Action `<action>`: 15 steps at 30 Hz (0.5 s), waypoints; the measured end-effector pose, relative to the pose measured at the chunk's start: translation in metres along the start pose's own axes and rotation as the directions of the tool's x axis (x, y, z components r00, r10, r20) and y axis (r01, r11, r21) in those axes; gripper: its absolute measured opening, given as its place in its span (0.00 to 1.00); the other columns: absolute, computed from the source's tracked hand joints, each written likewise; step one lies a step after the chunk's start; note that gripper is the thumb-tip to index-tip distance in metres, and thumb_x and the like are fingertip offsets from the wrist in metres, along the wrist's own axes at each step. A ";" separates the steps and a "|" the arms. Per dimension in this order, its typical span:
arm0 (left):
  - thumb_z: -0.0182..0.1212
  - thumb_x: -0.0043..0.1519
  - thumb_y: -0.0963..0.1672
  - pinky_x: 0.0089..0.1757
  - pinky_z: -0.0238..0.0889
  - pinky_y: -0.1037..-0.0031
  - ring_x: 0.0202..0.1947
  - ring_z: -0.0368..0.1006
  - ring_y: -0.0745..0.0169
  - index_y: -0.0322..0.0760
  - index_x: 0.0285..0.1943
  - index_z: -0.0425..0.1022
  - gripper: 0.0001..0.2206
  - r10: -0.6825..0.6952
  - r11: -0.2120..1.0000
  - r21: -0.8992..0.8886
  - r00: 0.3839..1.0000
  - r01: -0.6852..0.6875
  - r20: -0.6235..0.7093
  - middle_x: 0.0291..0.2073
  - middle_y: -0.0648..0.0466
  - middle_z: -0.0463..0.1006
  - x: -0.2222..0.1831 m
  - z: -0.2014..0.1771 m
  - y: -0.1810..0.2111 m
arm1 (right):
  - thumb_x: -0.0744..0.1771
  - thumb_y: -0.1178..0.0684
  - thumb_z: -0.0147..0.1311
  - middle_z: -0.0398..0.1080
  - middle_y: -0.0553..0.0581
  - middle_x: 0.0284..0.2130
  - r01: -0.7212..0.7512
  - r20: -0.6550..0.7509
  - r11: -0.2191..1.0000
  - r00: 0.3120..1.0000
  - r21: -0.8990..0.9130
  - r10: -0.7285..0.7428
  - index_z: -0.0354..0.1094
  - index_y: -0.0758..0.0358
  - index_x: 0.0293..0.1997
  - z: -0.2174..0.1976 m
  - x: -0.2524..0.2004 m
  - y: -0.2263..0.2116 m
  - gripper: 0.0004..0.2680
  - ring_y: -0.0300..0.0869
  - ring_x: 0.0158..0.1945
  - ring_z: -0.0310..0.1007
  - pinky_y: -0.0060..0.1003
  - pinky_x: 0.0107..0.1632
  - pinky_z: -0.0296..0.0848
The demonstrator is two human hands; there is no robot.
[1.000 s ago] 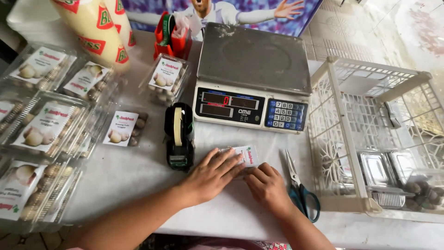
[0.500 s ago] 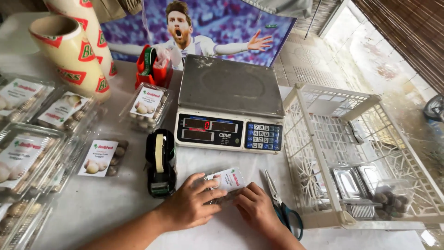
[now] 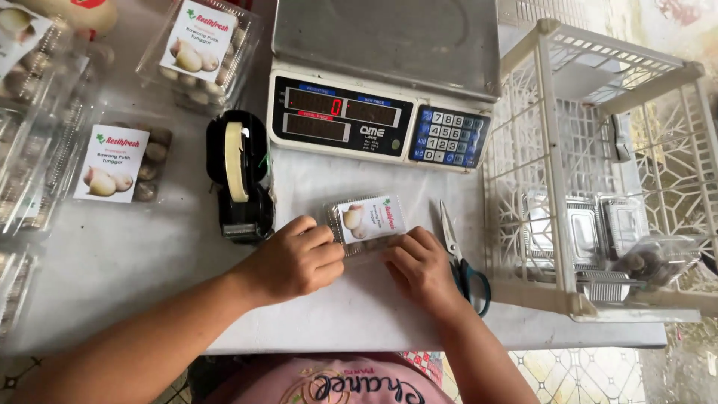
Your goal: Weighing and sealing small plastic containers of garlic using a digital scale, tape dispenser, and scissors.
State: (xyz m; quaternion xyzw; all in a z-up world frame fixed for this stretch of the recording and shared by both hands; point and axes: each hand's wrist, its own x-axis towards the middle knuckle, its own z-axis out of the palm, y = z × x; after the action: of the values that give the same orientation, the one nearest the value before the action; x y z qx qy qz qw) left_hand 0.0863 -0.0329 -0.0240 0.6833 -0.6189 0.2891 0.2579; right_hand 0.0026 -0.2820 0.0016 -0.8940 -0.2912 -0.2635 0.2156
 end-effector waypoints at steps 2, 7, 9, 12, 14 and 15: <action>0.54 0.64 0.40 0.35 0.60 0.66 0.27 0.62 0.57 0.44 0.23 0.65 0.14 -0.003 1.000 0.006 1.000 0.003 0.003 0.25 0.59 0.65 -0.003 0.000 -0.003 | 0.64 0.63 0.57 0.69 0.57 0.26 0.000 -0.017 1.000 1.000 0.007 0.000 0.71 0.59 0.29 0.002 0.004 0.001 0.04 0.50 0.27 0.66 0.40 0.30 0.67; 0.57 0.64 0.41 0.33 0.60 0.66 0.26 0.63 0.57 0.43 0.23 0.68 0.13 -0.013 1.000 -0.017 1.000 0.013 0.007 0.24 0.57 0.66 0.000 0.000 -0.001 | 0.63 0.61 0.58 0.69 0.55 0.24 -0.003 -0.012 1.000 1.000 0.025 0.003 0.72 0.57 0.28 0.007 -0.006 0.006 0.04 0.50 0.25 0.65 0.40 0.28 0.67; 0.57 0.65 0.42 0.32 0.59 0.66 0.26 0.62 0.57 0.43 0.24 0.67 0.14 0.000 1.000 -0.017 1.000 0.001 0.007 0.24 0.57 0.65 0.008 -0.009 -0.004 | 0.63 0.61 0.59 0.69 0.55 0.24 0.013 -0.030 1.000 0.999 0.022 -0.012 0.72 0.57 0.28 0.005 0.000 0.004 0.04 0.50 0.24 0.65 0.40 0.28 0.67; 0.55 0.66 0.42 0.31 0.59 0.69 0.25 0.62 0.59 0.44 0.24 0.67 0.14 0.014 1.000 -0.023 1.000 -0.014 -0.002 0.24 0.59 0.64 0.013 -0.017 -0.010 | 0.62 0.62 0.58 0.70 0.54 0.23 0.022 -0.070 0.999 0.997 0.033 -0.020 0.73 0.56 0.27 0.005 0.007 0.005 0.04 0.49 0.23 0.66 0.38 0.27 0.68; 0.55 0.66 0.42 0.31 0.58 0.71 0.25 0.62 0.61 0.45 0.24 0.68 0.14 0.002 0.999 -0.037 1.000 -0.003 -0.005 0.24 0.60 0.64 0.013 -0.017 -0.009 | 0.62 0.62 0.58 0.70 0.53 0.22 0.010 -0.081 0.998 0.997 0.059 -0.005 0.74 0.56 0.27 0.000 0.007 0.002 0.05 0.47 0.23 0.66 0.37 0.27 0.68; 0.56 0.65 0.43 0.31 0.58 0.69 0.25 0.62 0.60 0.44 0.25 0.69 0.12 0.001 0.999 -0.050 1.000 -0.001 0.001 0.25 0.60 0.66 0.012 -0.016 -0.008 | 0.62 0.60 0.59 0.71 0.54 0.21 -0.056 -0.087 0.987 0.994 0.151 0.069 0.75 0.57 0.27 -0.003 0.007 0.000 0.03 0.48 0.21 0.66 0.39 0.26 0.69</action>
State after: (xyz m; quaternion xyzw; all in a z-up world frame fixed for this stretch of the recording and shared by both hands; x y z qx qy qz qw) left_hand 0.0938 -0.0286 -0.0042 0.6764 -0.6266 0.2733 0.2743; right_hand 0.0062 -0.2812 0.0081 -0.8711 -0.2716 -0.2749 0.3030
